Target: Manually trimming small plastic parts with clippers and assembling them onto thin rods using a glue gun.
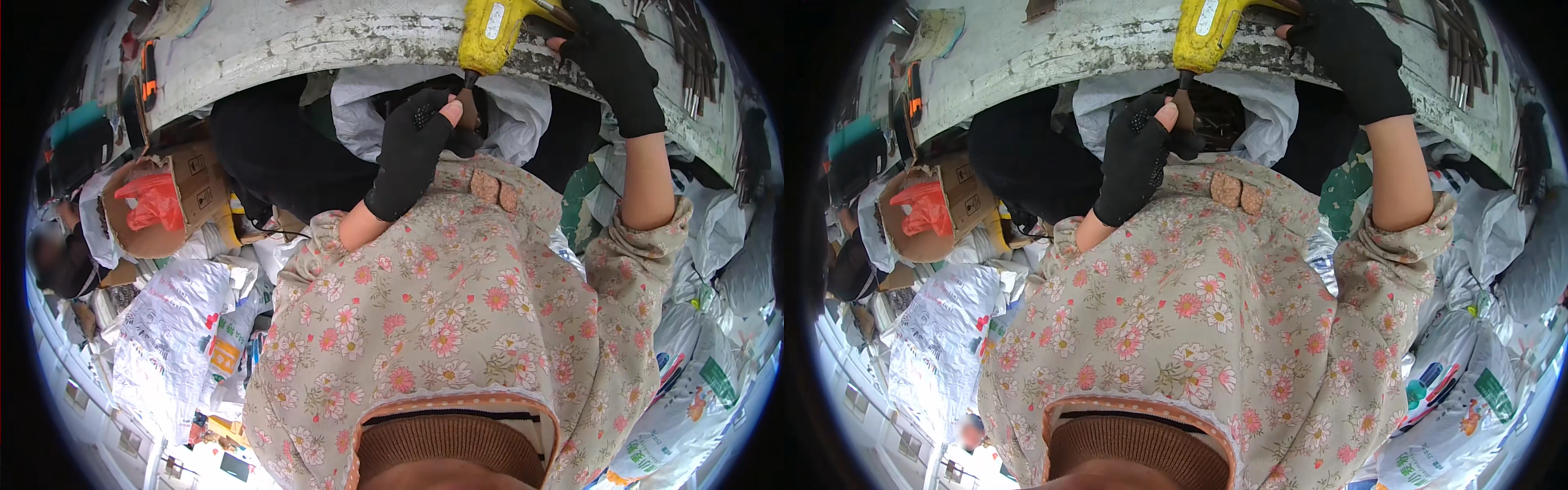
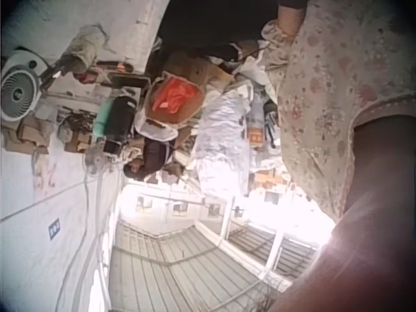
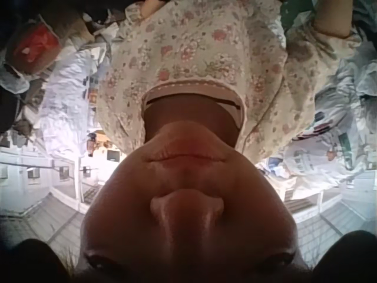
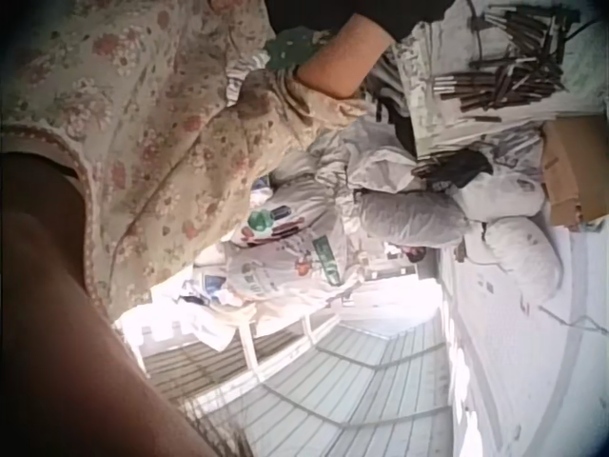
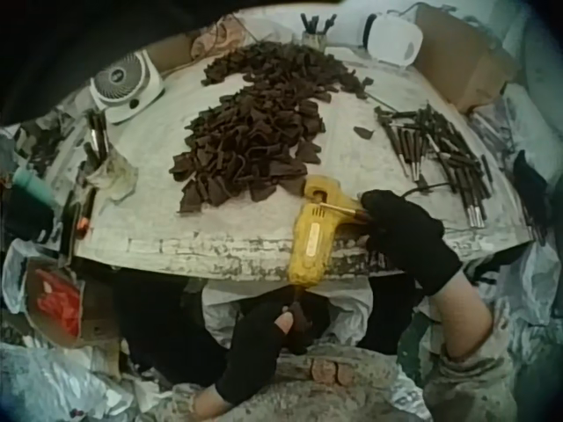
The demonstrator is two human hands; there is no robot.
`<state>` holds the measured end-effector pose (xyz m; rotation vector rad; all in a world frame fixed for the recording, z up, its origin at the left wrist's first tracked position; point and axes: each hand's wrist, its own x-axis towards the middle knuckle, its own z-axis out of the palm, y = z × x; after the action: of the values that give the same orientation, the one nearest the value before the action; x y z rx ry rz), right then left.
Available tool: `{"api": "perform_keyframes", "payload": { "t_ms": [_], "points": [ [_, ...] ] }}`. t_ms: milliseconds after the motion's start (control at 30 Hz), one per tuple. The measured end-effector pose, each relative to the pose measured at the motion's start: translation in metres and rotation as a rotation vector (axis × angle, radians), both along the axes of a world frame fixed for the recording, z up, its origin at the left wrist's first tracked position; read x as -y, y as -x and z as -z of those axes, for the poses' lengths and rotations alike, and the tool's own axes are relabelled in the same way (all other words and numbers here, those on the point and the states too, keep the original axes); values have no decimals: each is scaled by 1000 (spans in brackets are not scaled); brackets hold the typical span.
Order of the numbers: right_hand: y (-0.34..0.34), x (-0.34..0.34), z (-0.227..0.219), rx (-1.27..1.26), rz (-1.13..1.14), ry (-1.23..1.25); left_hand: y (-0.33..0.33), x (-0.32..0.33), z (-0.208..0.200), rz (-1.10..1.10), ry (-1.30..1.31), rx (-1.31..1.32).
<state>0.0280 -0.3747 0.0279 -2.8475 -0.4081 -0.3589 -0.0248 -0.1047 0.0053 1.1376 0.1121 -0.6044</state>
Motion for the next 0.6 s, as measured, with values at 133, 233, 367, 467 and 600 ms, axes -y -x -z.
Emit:
{"api": "perform_keyframes", "payload": {
  "t_ms": [133, 233, 367, 467, 600],
  "points": [
    [-4, 2, 3, -35, 35, -30, 3, -1, -3, -28, -97, 46],
    [-3, 9, 11, -30, 18, -6, 6, -4, 0, -36, -157, 106],
    [11, -22, 9, 88, -80, -185, 9, -7, -8, -144, -162, 129],
    [49, -55, -18, -115, -100, -390, 2, -10, -17, -176, -6, -115],
    [96, -84, -46, -464, -141, -859, -4, -6, -21, -279, 191, -454]
  ]
}}
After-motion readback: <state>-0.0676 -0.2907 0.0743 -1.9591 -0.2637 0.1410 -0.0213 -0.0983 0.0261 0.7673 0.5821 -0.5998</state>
